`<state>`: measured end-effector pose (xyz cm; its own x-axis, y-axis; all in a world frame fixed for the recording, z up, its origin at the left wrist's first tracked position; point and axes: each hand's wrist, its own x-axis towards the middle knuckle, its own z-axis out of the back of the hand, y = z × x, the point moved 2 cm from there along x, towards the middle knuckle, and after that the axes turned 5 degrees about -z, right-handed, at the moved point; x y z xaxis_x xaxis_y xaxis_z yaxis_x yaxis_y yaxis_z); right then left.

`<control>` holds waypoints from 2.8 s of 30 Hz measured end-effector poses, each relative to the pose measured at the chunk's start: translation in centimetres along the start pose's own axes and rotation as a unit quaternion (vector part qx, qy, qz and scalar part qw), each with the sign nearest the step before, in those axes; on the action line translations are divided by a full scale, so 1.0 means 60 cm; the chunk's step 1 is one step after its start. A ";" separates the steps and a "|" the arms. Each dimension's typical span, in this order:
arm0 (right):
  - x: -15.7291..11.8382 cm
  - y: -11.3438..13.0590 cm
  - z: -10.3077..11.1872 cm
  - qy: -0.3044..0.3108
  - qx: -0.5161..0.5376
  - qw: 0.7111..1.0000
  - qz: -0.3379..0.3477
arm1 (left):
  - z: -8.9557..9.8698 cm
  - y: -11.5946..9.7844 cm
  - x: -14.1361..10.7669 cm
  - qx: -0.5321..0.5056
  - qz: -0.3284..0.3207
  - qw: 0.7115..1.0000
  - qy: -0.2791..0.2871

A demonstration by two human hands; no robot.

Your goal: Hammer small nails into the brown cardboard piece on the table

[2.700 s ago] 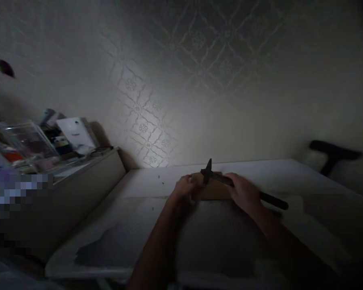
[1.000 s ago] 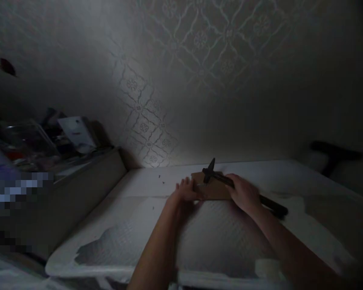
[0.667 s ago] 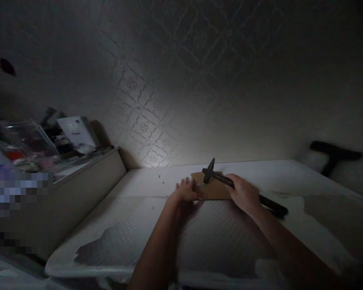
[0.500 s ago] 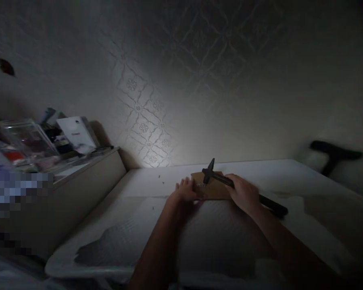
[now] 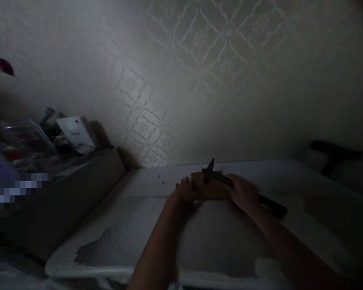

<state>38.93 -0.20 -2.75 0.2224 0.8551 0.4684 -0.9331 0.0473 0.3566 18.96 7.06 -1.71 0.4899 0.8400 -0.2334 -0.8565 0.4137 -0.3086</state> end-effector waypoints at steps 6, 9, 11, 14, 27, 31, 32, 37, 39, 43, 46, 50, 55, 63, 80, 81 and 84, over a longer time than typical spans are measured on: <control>0.000 0.004 0.004 0.009 -0.001 1.000 -0.013 | 0.000 0.000 0.000 0.037 0.005 0.999 0.016; 0.000 0.003 0.003 0.003 -0.001 1.000 -0.012 | 0.002 -0.002 -0.001 0.047 0.008 0.999 0.017; 0.001 0.002 0.001 0.000 -0.001 1.000 -0.008 | 0.002 -0.004 -0.002 0.052 0.009 0.998 0.018; 0.001 0.000 -0.002 0.004 -0.004 1.000 -0.009 | 0.002 -0.004 -0.003 0.055 0.009 0.998 0.017; 0.001 -0.001 -0.001 -0.009 -0.005 1.000 -0.009 | -0.001 0.002 0.003 0.050 0.006 0.999 0.019; 0.001 0.001 0.000 -0.005 -0.001 1.000 -0.002 | 0.001 -0.001 -0.001 0.046 0.007 0.999 0.021; 0.001 0.001 0.000 -0.004 0.000 1.000 -0.005 | 0.002 -0.002 -0.002 0.045 0.008 0.999 0.019; 0.000 0.000 -0.001 -0.002 0.001 1.000 -0.014 | 0.004 -0.004 -0.004 0.042 0.013 0.999 0.025; 0.000 0.000 -0.002 0.003 0.000 1.000 -0.012 | 0.002 -0.002 -0.001 0.038 0.012 0.999 0.026; 0.001 0.001 -0.002 0.005 0.004 1.000 -0.013 | -0.001 0.002 0.003 0.040 0.007 0.999 0.021; 0.002 0.001 -0.002 0.009 0.006 1.000 -0.012 | -0.001 0.001 0.002 0.045 0.006 0.999 0.016; 0.001 0.002 0.000 -0.005 0.008 1.000 -0.015 | 0.001 -0.001 -0.001 0.047 0.012 0.999 0.016; 0.001 0.003 0.001 0.007 0.009 1.000 -0.007 | 0.000 -0.001 0.001 0.043 0.010 0.999 0.015; 0.000 0.003 0.001 -0.004 0.003 1.000 -0.009 | -0.001 0.002 0.002 0.043 0.004 0.999 0.018; 0.001 0.002 0.001 -0.002 0.003 1.000 -0.003 | 0.002 0.000 -0.001 0.043 0.006 0.999 0.017; 0.001 0.002 0.002 -0.006 0.004 1.000 -0.005 | 0.002 -0.001 -0.002 0.041 0.006 0.999 0.018; 0.000 0.003 0.003 -0.011 0.006 1.000 -0.009 | 0.003 -0.002 -0.003 0.039 0.006 0.999 0.019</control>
<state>38.84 -0.28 -2.55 0.2453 0.8431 0.4787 -0.9253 0.0562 0.3751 18.96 6.88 -1.48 0.4834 0.8318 -0.2730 -0.8721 0.4304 -0.2328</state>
